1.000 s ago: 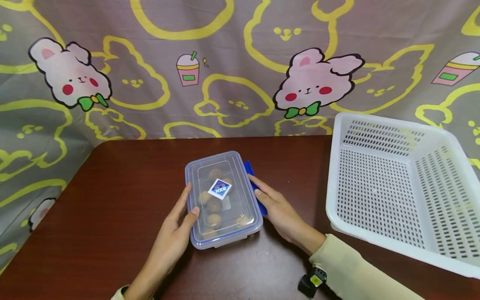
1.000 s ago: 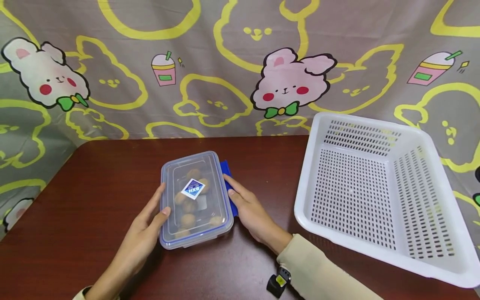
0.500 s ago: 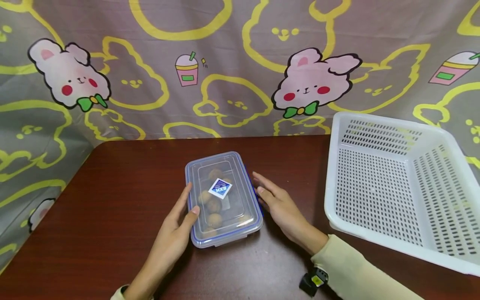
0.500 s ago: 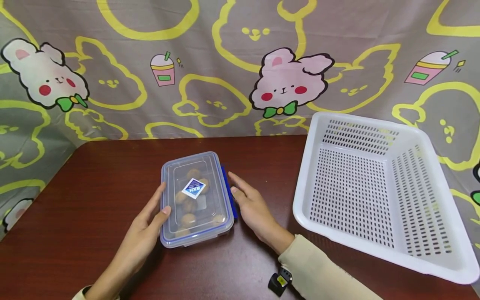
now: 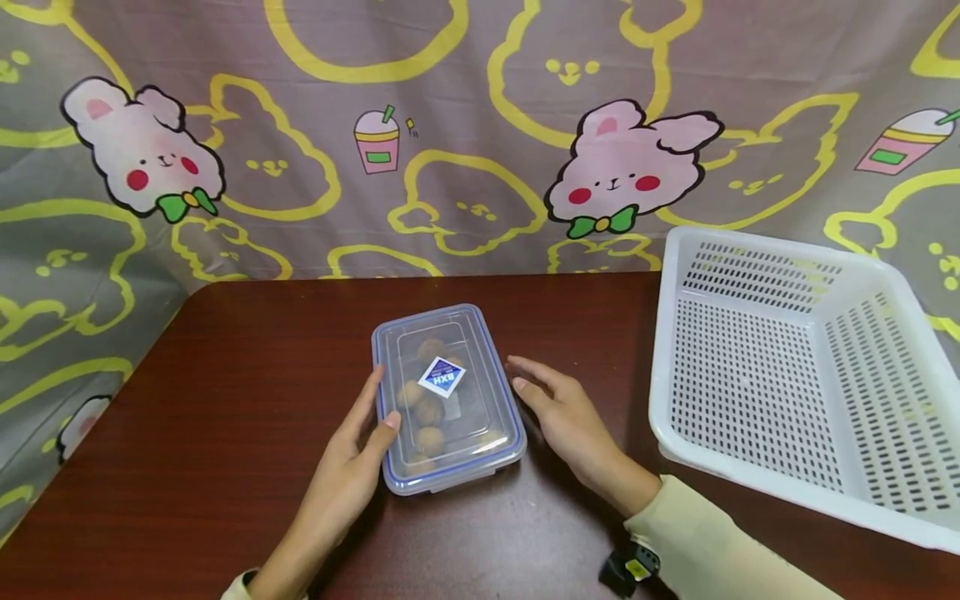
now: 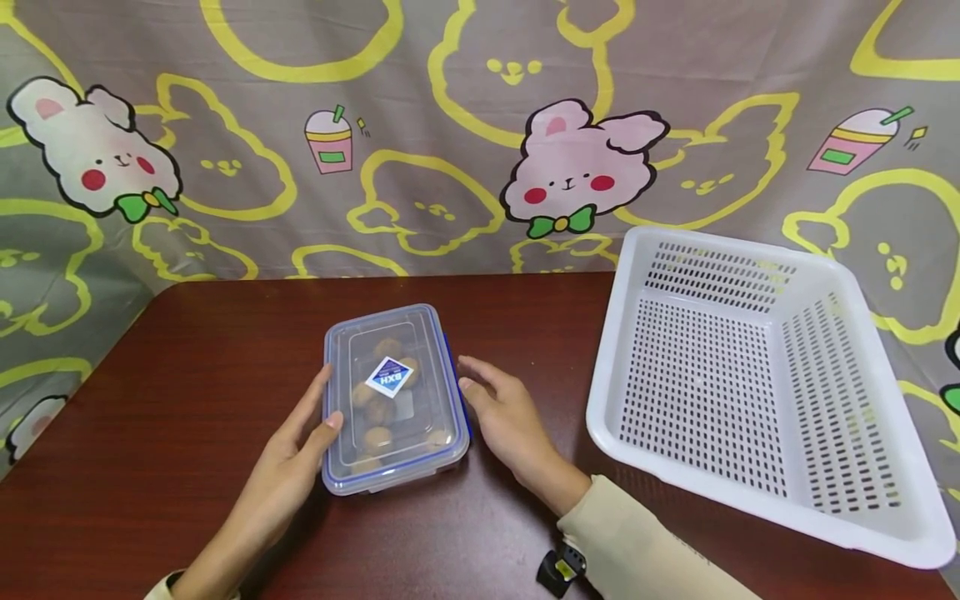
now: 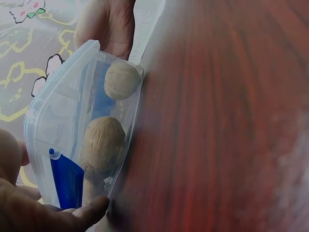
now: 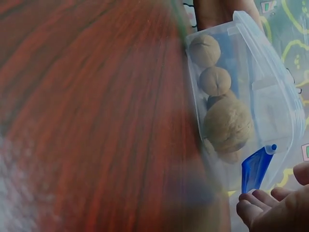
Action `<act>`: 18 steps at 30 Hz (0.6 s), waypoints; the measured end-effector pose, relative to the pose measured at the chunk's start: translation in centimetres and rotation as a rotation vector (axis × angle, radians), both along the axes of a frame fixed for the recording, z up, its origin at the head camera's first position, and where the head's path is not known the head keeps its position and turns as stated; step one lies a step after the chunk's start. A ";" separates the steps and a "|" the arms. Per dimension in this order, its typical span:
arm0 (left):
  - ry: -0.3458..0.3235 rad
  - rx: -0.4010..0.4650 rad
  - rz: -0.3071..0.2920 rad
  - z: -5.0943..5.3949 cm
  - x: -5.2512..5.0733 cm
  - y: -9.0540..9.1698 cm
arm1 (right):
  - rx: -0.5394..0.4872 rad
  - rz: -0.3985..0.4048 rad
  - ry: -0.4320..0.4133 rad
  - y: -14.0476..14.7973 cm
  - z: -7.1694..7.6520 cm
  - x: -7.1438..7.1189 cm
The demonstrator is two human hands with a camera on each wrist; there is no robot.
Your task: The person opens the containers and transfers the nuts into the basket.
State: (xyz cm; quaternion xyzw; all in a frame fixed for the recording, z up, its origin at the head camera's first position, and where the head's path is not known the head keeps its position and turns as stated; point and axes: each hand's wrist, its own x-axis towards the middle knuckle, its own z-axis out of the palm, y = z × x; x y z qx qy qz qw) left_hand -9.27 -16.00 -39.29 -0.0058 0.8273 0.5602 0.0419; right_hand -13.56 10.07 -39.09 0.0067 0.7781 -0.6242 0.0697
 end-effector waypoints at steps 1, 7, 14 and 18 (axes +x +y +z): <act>0.001 -0.006 0.004 0.0 0.0 0.0 | 0.000 0.001 0.011 0.0 0.0 0.0; 0.029 -0.055 0.037 0.2 0.1 -0.2 | -0.036 0.015 0.060 -0.2 0.4 0.0; 0.055 -0.106 0.056 0.6 0.1 -0.4 | -0.147 0.036 0.062 -0.5 0.9 0.0; 0.061 -0.147 0.088 0.8 0.1 -0.3 | -0.149 0.034 0.077 -0.6 1.1 0.0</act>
